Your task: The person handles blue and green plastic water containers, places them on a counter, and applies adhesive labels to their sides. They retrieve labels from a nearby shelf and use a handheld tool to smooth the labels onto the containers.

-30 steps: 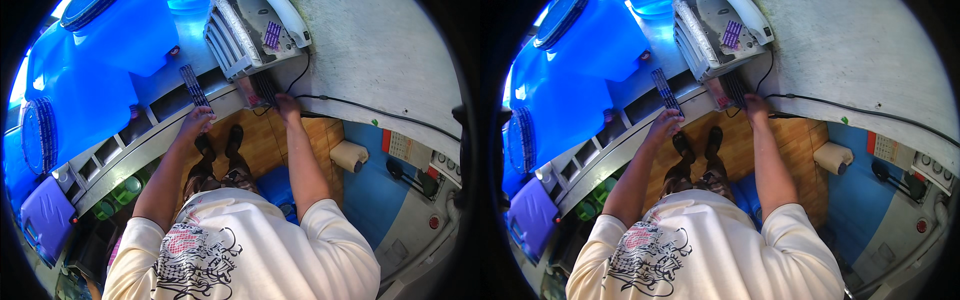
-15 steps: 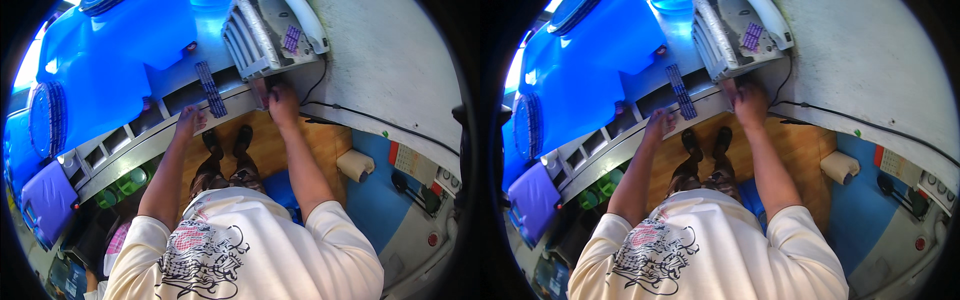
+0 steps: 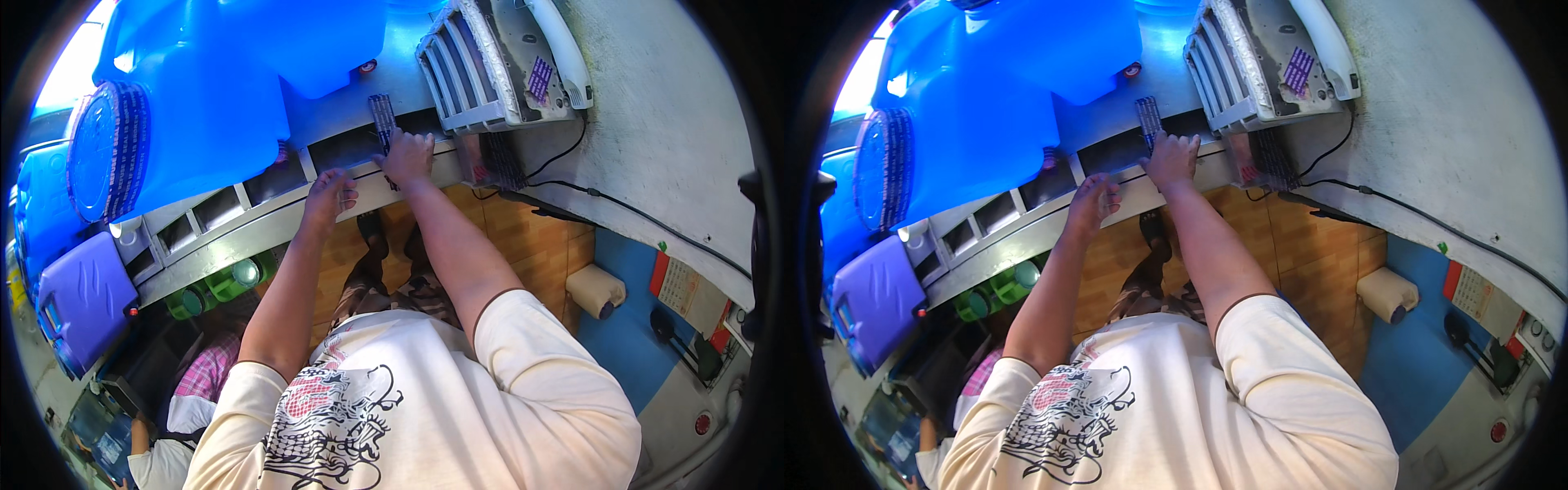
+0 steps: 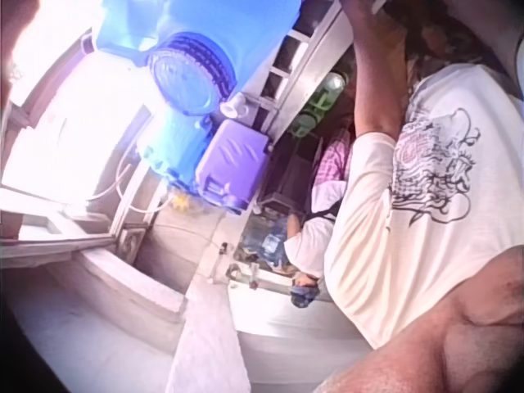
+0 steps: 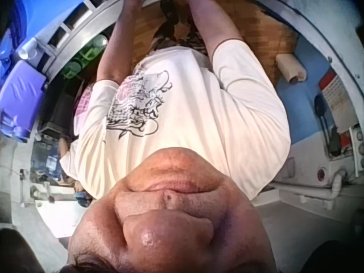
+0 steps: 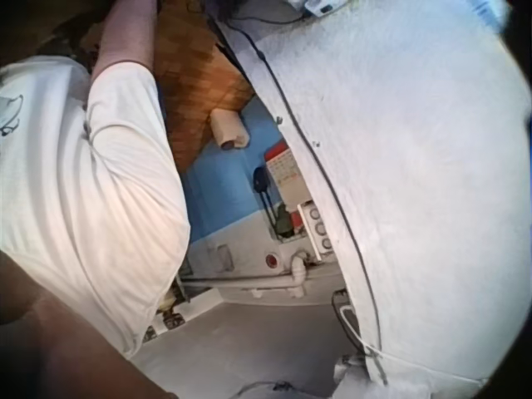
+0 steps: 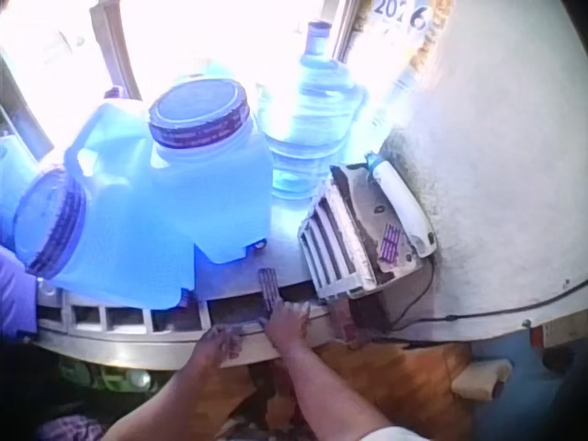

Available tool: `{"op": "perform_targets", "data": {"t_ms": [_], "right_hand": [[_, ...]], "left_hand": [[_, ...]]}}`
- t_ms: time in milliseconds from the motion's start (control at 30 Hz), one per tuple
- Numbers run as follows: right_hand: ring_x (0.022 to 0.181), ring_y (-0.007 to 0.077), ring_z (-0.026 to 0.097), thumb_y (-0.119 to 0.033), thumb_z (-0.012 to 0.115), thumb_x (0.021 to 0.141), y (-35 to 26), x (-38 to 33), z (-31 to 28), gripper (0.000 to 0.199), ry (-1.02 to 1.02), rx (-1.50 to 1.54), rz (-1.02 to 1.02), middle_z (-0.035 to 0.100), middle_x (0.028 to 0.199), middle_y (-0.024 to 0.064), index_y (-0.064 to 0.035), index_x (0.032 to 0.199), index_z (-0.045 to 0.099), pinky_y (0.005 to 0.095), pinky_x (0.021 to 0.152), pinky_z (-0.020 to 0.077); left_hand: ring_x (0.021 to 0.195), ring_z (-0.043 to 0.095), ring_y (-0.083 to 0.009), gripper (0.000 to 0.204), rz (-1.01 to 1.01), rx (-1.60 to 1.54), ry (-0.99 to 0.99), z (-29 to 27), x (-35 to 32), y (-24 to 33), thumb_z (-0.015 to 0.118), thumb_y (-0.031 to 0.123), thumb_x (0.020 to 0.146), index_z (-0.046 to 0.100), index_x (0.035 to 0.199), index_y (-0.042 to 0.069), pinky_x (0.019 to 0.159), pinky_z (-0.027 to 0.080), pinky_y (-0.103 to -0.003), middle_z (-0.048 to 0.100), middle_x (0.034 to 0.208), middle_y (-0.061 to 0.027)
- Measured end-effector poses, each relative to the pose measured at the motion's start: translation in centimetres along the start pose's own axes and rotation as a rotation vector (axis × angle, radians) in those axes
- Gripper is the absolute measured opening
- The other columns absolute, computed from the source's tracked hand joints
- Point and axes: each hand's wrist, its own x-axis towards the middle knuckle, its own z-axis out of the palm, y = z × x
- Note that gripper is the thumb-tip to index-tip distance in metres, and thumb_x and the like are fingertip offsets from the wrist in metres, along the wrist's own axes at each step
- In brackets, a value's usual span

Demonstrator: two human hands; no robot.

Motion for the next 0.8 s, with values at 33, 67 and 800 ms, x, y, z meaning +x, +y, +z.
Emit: {"op": "perform_targets", "data": {"t_ms": [33, 67, 800], "right_hand": [[0.097, 0.0310, 0.061, -0.046, 0.075, 0.073, 0.2, 0.3, 0.2, 0.053, -0.046, 0.015, 0.023, 0.064, 0.097, 0.0113, -0.0092, 0.105, 0.055, 0.0497, 0.097, 0.0346], [0.097, 0.0304, 0.062, -0.046, 0.074, 0.074, 0.4, 0.5, 0.4, 0.052, -0.091, 0.030, 0.048, 0.064, 0.098, 0.0106, -0.0100, 0.107, 0.055, 0.0499, 0.098, 0.0345], [0.069, 0.0104, 0.059, -0.017, 0.078, 0.075, 4.1, -2.2, -7.3, 0.019, -0.478, 1.134, 0.074, 0.066, 0.075, 0.0027, -0.0030, 0.084, 0.069, 0.0282, 0.064, 0.0480]], "left_hand": [[0.074, 0.062, -0.0153, 0.022, 0.003, -0.021, -0.013, -0.1, -0.1, -0.1, 0.059, 0.025, 0.094, 0.049, 0.109, 0.012, 0.067, 0.051, -0.030, 0.062, 0.090, -0.0047], [0.074, 0.062, -0.0154, 0.022, 0.009, -0.026, -0.020, -0.2, -0.3, -0.2, 0.060, 0.025, 0.094, 0.049, 0.108, 0.012, 0.067, 0.052, -0.030, 0.062, 0.090, -0.0049], [0.069, 0.058, -0.0098, 0.031, 0.009, 0.027, -0.243, 5.5, 1.1, 2.9, 0.072, 0.032, 0.086, 0.053, 0.102, 0.014, 0.059, 0.045, -0.026, 0.066, 0.097, -0.0033]]}}
